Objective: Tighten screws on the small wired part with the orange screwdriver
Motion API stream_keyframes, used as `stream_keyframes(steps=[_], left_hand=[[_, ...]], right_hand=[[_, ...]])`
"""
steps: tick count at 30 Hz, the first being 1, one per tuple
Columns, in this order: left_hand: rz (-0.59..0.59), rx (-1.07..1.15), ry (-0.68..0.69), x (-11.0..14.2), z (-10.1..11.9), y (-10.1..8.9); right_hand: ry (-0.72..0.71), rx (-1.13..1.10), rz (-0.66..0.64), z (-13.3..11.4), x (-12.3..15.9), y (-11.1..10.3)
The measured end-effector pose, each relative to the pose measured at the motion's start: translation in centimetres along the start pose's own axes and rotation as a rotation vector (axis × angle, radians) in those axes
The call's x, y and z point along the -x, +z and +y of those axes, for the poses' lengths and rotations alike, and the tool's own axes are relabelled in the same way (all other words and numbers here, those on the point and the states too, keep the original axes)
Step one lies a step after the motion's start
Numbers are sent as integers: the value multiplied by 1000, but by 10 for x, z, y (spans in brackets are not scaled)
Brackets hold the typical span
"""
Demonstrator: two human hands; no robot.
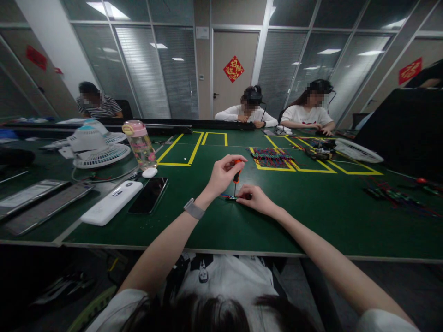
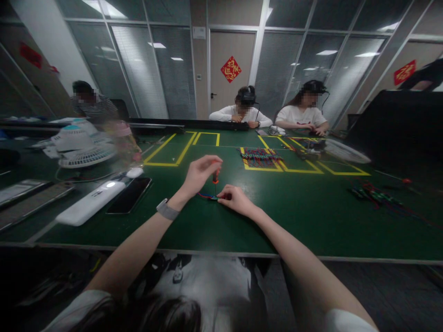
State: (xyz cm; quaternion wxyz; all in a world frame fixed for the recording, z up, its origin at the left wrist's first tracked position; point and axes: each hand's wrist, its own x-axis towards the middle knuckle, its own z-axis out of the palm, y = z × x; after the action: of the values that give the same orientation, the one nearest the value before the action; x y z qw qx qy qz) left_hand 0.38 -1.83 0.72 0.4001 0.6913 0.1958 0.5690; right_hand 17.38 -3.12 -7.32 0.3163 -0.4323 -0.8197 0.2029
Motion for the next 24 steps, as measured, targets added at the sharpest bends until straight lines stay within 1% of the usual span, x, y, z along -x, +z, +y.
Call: stream_keyframes(steps=[3, 6, 10, 12, 14, 20, 24], left_hand=[[56, -84, 16, 1, -1, -1], [52, -99, 15, 1, -2, -1], [-46, 73, -19, -1, -2, 1], [-70, 147, -50, -1, 0, 1], [-44, 148, -67, 0, 1, 2], [75, 0, -57, 1, 0, 1], [97, -48, -43, 0, -2, 0]], right_hand=[[-2, -8, 5, 0, 0, 0], [6, -12, 4, -1, 0, 0], [11, -7, -3, -4, 0, -1], [10, -16, -5, -4, 0, -2], [13, -25, -6, -5, 0, -2], [19, -34, -3, -3, 1, -1], [27, -19, -7, -3, 1, -1]])
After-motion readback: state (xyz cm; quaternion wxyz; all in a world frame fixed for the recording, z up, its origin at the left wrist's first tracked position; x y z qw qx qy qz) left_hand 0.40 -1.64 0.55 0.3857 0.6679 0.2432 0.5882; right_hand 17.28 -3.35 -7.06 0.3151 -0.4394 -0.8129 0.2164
